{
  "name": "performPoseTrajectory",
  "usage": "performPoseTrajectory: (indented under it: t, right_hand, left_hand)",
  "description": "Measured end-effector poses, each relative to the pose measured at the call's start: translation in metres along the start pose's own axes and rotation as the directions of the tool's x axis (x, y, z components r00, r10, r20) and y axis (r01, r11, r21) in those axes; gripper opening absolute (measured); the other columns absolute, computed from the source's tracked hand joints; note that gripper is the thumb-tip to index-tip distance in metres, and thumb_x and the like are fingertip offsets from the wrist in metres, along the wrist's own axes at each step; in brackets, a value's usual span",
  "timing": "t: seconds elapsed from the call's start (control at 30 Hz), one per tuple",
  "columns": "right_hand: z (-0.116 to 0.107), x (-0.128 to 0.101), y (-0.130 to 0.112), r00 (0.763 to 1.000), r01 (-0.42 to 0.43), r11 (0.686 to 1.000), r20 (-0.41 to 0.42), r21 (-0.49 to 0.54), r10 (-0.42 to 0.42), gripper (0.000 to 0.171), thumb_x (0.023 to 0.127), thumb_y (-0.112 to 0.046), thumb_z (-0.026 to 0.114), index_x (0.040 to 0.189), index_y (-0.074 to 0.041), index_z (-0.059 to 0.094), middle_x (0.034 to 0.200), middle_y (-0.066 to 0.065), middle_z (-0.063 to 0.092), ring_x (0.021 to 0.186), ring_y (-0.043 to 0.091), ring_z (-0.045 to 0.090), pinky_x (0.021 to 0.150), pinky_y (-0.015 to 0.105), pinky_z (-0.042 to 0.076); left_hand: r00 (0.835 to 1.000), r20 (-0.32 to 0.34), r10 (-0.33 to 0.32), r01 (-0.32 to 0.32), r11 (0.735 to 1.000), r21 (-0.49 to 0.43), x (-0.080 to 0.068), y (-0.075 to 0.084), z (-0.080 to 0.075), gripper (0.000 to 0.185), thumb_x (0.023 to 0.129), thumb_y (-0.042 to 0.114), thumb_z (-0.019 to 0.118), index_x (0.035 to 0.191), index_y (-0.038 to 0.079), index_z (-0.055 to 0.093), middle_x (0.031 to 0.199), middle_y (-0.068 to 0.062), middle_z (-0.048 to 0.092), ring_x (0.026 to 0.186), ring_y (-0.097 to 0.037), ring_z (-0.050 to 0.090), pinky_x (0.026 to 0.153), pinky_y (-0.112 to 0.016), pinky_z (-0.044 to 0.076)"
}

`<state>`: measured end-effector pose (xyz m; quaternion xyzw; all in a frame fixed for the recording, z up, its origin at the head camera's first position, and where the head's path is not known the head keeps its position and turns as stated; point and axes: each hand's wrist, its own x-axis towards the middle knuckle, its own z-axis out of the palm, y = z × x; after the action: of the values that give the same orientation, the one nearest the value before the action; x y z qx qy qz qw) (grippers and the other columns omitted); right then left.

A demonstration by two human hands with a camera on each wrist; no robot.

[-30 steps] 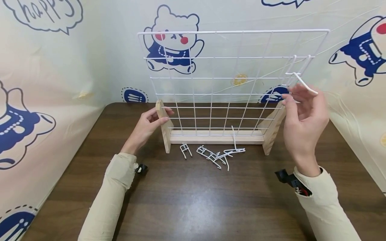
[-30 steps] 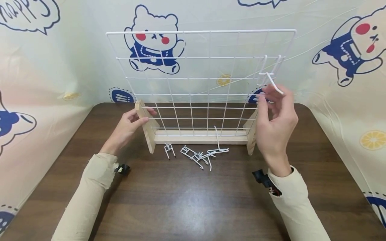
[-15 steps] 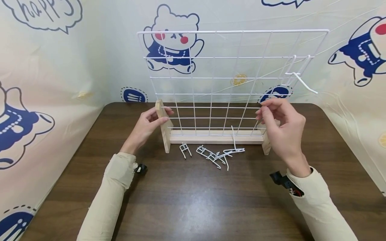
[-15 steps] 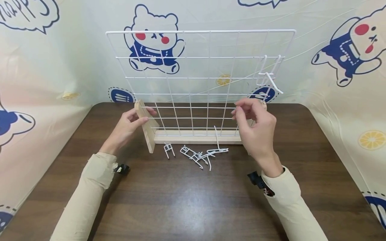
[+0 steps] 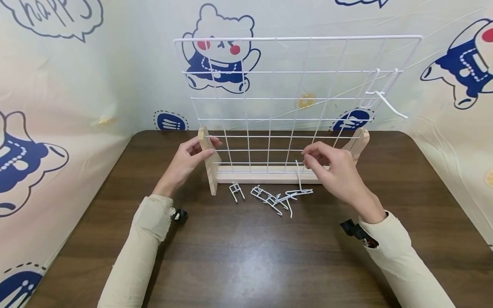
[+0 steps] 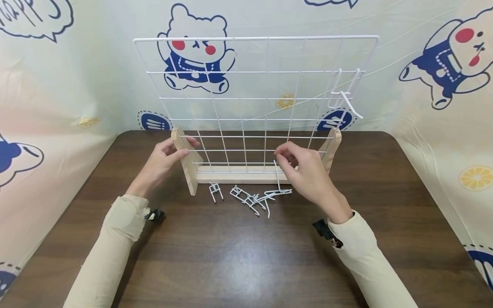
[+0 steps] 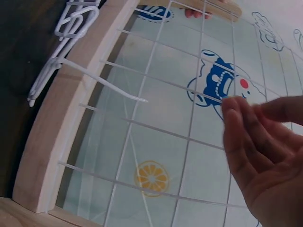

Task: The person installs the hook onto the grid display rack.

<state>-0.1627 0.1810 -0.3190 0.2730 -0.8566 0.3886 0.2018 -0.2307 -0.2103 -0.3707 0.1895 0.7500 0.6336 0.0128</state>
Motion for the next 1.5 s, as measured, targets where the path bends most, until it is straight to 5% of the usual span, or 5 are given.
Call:
performPoseTrajectory:
  t: [0.17, 0.37, 0.7, 1.17, 1.5]
  right_hand:
    - [0.002, 0.000, 0.006, 0.987, -0.029, 0.995, 0.153, -0.091, 0.043, 0.010, 0.098, -0.011, 0.061, 0.098, -0.009, 0.071, 0.080, -0.003, 0.069, 0.072, 0.010, 0.063, 0.069, 0.032, 0.053]
    - [0.006, 0.000, 0.014, 0.938, -0.065, 0.980, 0.323, -0.188, 0.124, 0.017, 0.099, -0.014, 0.060, 0.101, -0.004, 0.074, 0.084, 0.001, 0.071, 0.076, 0.014, 0.064, 0.072, 0.040, 0.054]
    - [0.016, -0.004, 0.030, 0.859, -0.121, 0.974, 0.472, -0.192, 0.200, 0.015, 0.098, -0.013, 0.061, 0.107, -0.003, 0.068, 0.094, 0.007, 0.073, 0.086, 0.018, 0.067, 0.076, 0.040, 0.052]
    - [0.026, -0.006, 0.040, 0.856, -0.116, 0.979, 0.483, -0.169, 0.184, 0.019, 0.098, -0.012, 0.062, 0.111, -0.002, 0.072, 0.100, 0.007, 0.074, 0.090, 0.019, 0.069, 0.080, 0.042, 0.053]
    - [0.028, -0.005, 0.043, 0.924, -0.100, 0.985, 0.353, -0.143, 0.145, 0.010, 0.090, 0.003, 0.064, 0.090, -0.006, 0.065, 0.080, 0.003, 0.068, 0.075, 0.015, 0.062, 0.069, 0.036, 0.050]
  left_hand:
    - [1.000, 0.009, -0.016, 0.016, 1.000, 0.008, 0.001, 0.003, 0.001, 0.036, 0.097, 0.023, 0.066, 0.131, 0.011, 0.061, 0.130, -0.012, 0.062, 0.121, -0.028, 0.055, 0.105, -0.038, 0.043]
    - [0.999, 0.013, -0.030, 0.030, 0.999, 0.015, 0.001, 0.005, 0.001, 0.037, 0.098, 0.022, 0.065, 0.133, 0.010, 0.060, 0.133, -0.013, 0.060, 0.125, -0.029, 0.053, 0.110, -0.048, 0.037]
    - [1.000, 0.019, -0.019, 0.019, 1.000, 0.001, 0.001, 0.002, 0.000, 0.036, 0.098, 0.022, 0.065, 0.132, 0.009, 0.060, 0.132, -0.015, 0.061, 0.123, -0.033, 0.053, 0.105, -0.035, 0.043]
    - [0.999, 0.020, -0.032, 0.032, 0.999, 0.004, 0.000, 0.003, -0.001, 0.038, 0.099, 0.016, 0.063, 0.135, 0.005, 0.057, 0.135, -0.018, 0.059, 0.122, -0.025, 0.056, 0.103, -0.031, 0.044]
    - [1.000, 0.018, 0.013, -0.013, 1.000, -0.009, 0.000, 0.000, 0.000, 0.035, 0.098, 0.019, 0.065, 0.131, 0.006, 0.061, 0.129, -0.019, 0.061, 0.121, -0.042, 0.051, 0.098, -0.029, 0.047]
